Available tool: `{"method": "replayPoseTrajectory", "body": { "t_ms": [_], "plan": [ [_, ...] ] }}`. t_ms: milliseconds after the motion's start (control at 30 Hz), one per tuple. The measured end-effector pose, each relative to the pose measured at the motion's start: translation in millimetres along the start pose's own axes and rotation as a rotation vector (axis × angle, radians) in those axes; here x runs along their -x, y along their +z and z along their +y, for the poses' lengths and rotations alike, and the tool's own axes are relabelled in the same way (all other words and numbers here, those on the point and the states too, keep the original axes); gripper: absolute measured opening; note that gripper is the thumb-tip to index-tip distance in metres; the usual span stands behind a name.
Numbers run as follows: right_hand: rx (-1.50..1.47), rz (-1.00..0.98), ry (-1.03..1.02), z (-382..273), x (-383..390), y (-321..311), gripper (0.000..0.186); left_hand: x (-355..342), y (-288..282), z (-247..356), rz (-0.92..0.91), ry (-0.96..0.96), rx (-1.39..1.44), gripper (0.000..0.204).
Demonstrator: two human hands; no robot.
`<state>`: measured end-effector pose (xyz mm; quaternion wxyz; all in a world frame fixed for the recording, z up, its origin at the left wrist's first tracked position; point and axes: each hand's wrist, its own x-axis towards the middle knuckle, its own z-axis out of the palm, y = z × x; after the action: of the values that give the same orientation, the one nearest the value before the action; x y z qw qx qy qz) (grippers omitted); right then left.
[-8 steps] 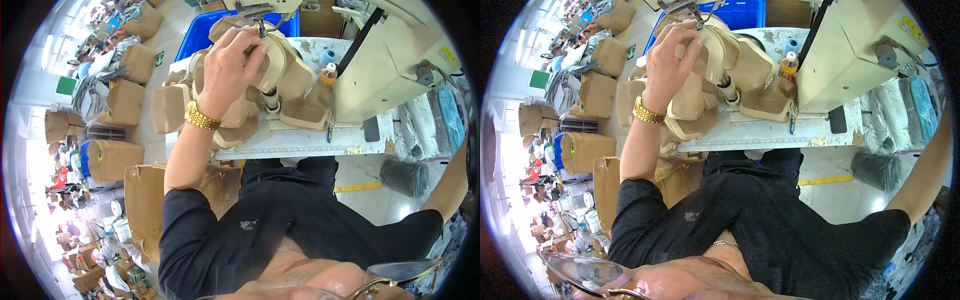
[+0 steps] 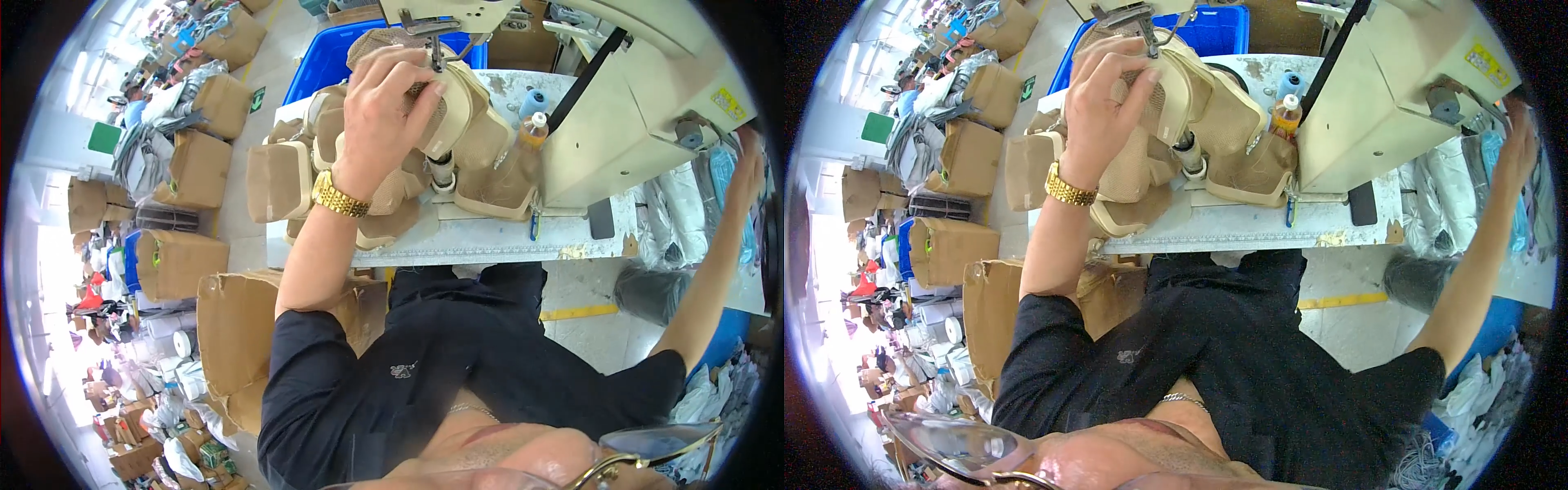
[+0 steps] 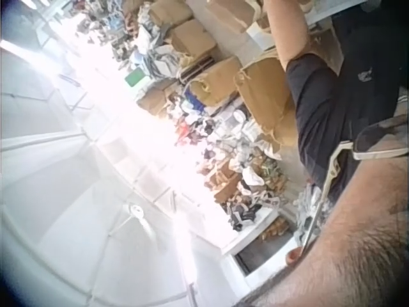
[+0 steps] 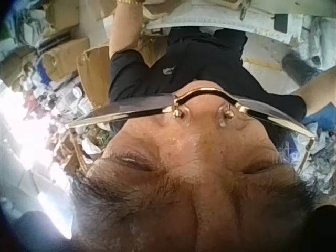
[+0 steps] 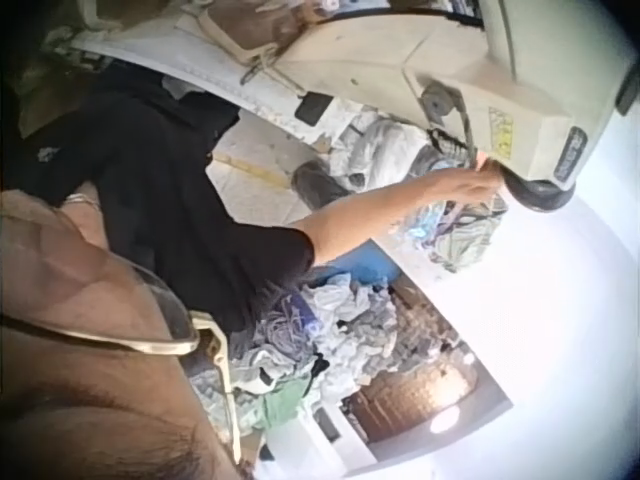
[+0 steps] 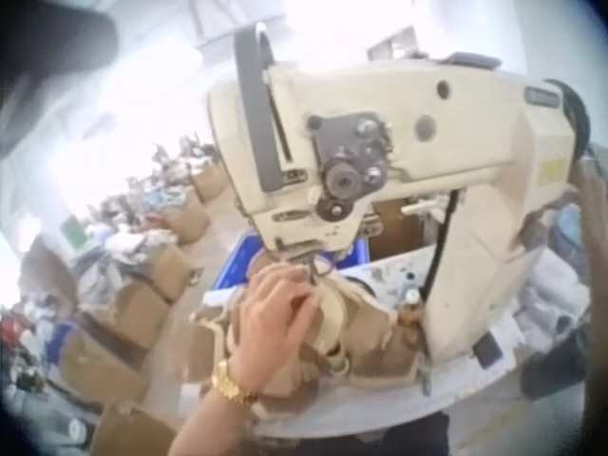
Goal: Sew and bind the edges of mesh fabric components using an industrial sewing machine.
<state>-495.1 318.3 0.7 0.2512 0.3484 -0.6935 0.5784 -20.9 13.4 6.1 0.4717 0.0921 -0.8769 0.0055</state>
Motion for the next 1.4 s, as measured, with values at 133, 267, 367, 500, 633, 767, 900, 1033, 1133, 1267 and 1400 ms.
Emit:
{"method": "replayPoseTrajectory", "body": {
  "t_ms": [133,267,367,500,633,767,900,1033,1133,1267,1400],
  "plan": [
    [-0.322,0.184,0.018,-77.6,66.8,-8.2,0.037,15.4,-1.7,14.1,0.094,-0.05,-0.148,0.015],
    [-0.64,-0.339,0.214,-203.7,160.9,104.8,0.019,27.8,7.4,7.4,0.196,-0.165,0.036,0.013],
    [-0.835,-0.634,0.248,-255.7,172.0,169.3,0.018,22.9,4.5,-5.8,0.155,-0.191,0.207,0.015],
    [-0.642,-0.736,0.338,-275.3,158.3,215.7,0.023,15.9,1.5,-19.1,0.042,-0.239,0.383,0.016],
    [-0.598,-0.771,0.49,-277.9,184.6,206.0,0.024,20.2,5.3,-29.5,0.026,-0.247,0.549,0.017],
    [-0.811,-0.732,0.585,-281.6,218.1,206.9,0.024,20.2,1.4,-30.1,-0.011,-0.231,0.528,0.02],
    [-0.885,-0.695,0.591,-283.1,226.1,217.4,0.025,20.5,3.7,-33.5,-0.028,-0.24,0.564,0.021],
    [-0.919,-0.721,0.617,-280.3,224.6,226.8,0.026,23.3,5.4,-34.7,-0.029,-0.283,0.654,0.022],
    [-1.0,-0.719,0.655,-276.5,225.5,233.9,0.026,23.3,5.1,-37.4,-0.048,-0.294,0.661,0.022],
    [-1.091,-0.701,0.676,-276.9,228.0,237.9,0.025,24.1,3.4,-39.5,-0.06,-0.3,0.648,0.021],
    [-1.178,-0.648,0.68,-275.7,235.1,242.0,0.023,23.6,3.3,-38.2,-0.052,-0.304,0.655,0.021]
  ]
}}
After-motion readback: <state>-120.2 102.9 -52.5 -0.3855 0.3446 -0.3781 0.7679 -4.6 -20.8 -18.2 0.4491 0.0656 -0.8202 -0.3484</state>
